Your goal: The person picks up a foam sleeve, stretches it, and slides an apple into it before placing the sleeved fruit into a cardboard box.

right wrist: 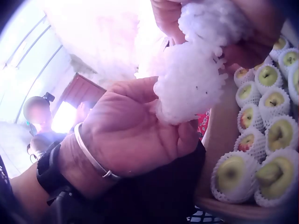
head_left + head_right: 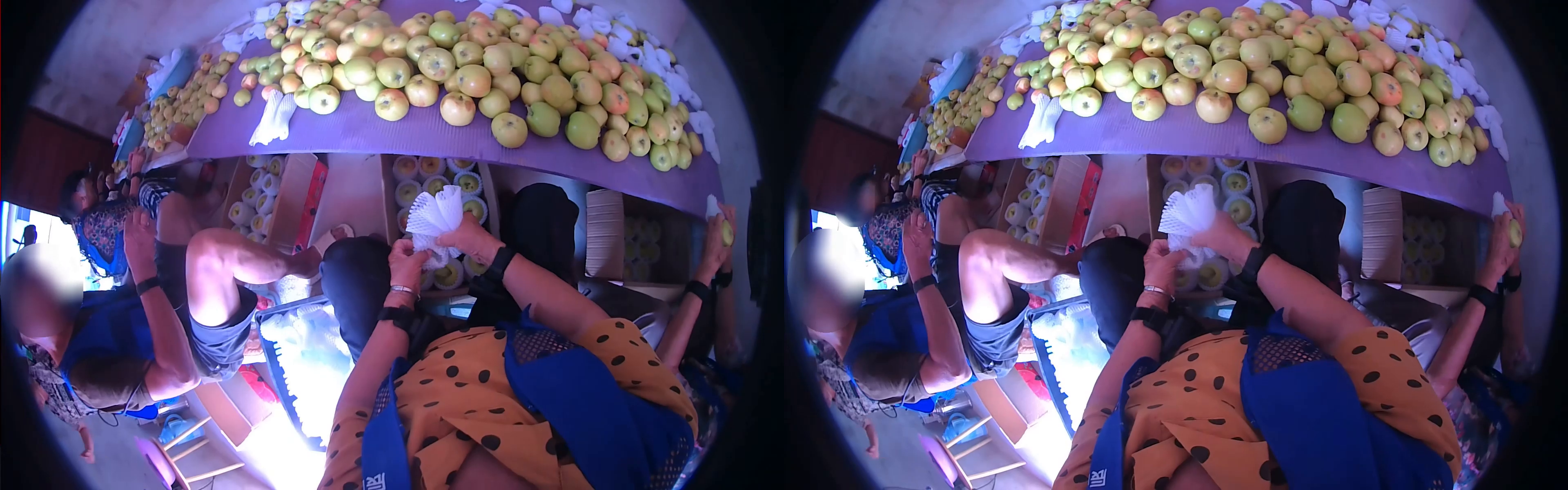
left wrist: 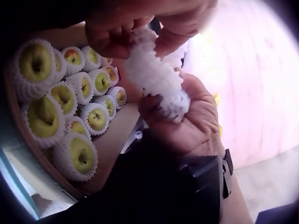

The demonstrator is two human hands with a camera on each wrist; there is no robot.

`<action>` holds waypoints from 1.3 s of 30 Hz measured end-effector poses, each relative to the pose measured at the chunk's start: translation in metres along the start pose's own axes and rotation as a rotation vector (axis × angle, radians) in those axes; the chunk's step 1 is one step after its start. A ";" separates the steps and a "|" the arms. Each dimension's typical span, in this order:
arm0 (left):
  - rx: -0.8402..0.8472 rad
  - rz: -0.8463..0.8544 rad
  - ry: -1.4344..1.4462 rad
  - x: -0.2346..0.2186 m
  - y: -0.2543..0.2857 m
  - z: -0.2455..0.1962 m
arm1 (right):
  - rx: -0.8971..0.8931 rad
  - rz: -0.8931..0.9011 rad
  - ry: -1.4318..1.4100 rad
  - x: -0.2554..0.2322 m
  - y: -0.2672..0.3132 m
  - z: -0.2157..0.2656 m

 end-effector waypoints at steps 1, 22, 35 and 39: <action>0.000 -0.005 0.000 0.000 -0.002 0.003 | -0.072 -0.019 0.193 0.000 0.000 0.003; 0.334 -0.439 -0.034 0.001 -0.028 0.023 | -0.053 0.013 -0.081 0.003 0.003 0.006; 0.060 -0.021 0.270 0.002 -0.011 0.003 | -0.047 -0.006 0.067 -0.008 -0.006 -0.013; 0.187 0.049 0.253 0.004 -0.014 0.009 | -0.024 0.045 -0.014 -0.010 -0.004 -0.014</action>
Point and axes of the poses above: each hand's wrist, its own y-axis away from the middle knuckle, its own x-axis out of the palm, z = x × y, the point moved 2 cm from there along -y, towards the middle knuckle, and after that the axes turned 3 degrees about -z, right-handed, at the moved point
